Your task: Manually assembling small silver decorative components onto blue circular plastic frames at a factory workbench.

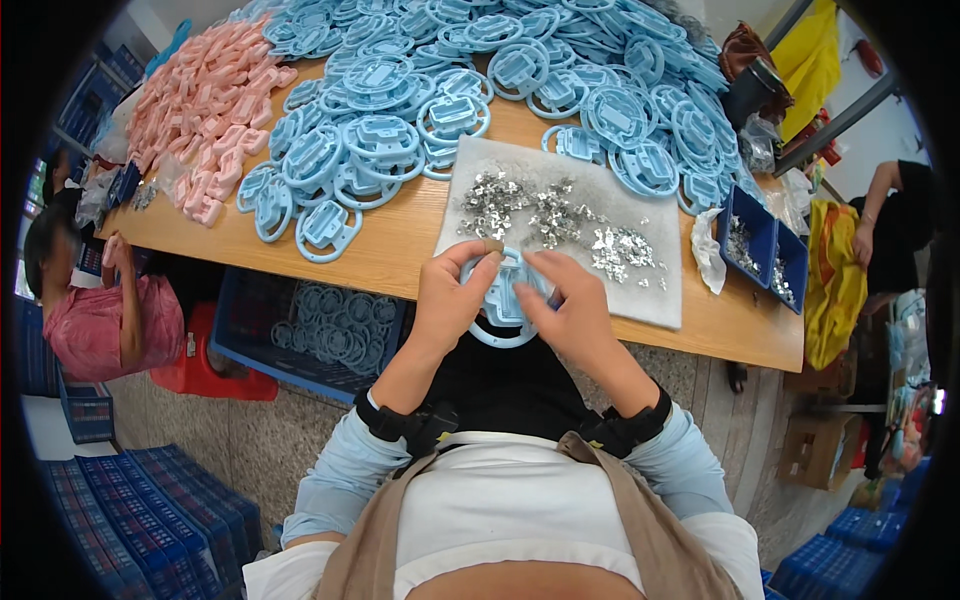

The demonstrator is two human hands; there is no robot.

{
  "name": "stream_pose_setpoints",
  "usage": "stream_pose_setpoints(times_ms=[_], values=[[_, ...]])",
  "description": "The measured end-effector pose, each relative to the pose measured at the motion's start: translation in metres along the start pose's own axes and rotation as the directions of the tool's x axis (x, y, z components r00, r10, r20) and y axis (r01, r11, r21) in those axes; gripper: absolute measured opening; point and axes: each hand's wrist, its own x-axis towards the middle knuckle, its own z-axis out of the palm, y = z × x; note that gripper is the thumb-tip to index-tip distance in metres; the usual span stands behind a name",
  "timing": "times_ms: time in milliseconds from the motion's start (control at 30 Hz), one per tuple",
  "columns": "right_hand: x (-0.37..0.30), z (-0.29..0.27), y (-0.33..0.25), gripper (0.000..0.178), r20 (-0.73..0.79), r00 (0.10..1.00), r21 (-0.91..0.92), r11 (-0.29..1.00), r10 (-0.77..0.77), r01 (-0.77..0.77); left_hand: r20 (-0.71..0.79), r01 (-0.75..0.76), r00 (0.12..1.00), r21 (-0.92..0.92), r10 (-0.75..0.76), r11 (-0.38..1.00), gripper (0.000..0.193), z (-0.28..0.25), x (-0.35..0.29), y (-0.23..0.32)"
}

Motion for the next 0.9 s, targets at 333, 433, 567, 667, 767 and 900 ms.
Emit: stream_pose_setpoints(times_ms=[333,433,567,667,767,900], values=[[0.02,-0.002,-0.003,0.039,0.141,0.959,0.365,0.887,0.247,-0.283,0.076,0.001,0.997,-0.17,0.012,0.985,0.037,-0.008,-0.011,0.012],[0.023,0.0,-0.014,0.04,0.136,0.964,0.305,0.916,0.23,-0.262,0.307,0.495,0.86,-0.306,-0.407,0.814,0.04,-0.031,-0.014,0.008],[0.019,0.019,-0.024,0.039,0.208,0.964,0.311,0.923,0.165,-0.225,0.263,0.416,0.903,-0.342,-0.339,0.843,0.038,-0.047,-0.028,0.01],[0.018,0.042,-0.028,0.037,0.239,0.97,0.337,0.94,-0.035,-0.05,0.093,0.31,0.951,-0.271,-0.296,0.911,0.031,-0.066,-0.042,0.009],[0.025,0.063,-0.039,0.036,0.326,0.909,0.365,0.921,-0.26,0.133,-0.134,0.208,0.958,-0.29,-0.255,0.934,0.026,-0.085,-0.062,0.005],[0.039,0.098,-0.045,0.034,0.393,0.812,0.225,0.901,-0.432,0.37,-0.442,0.097,0.854,-0.383,-0.274,0.919,0.029,-0.156,-0.085,-0.022]])
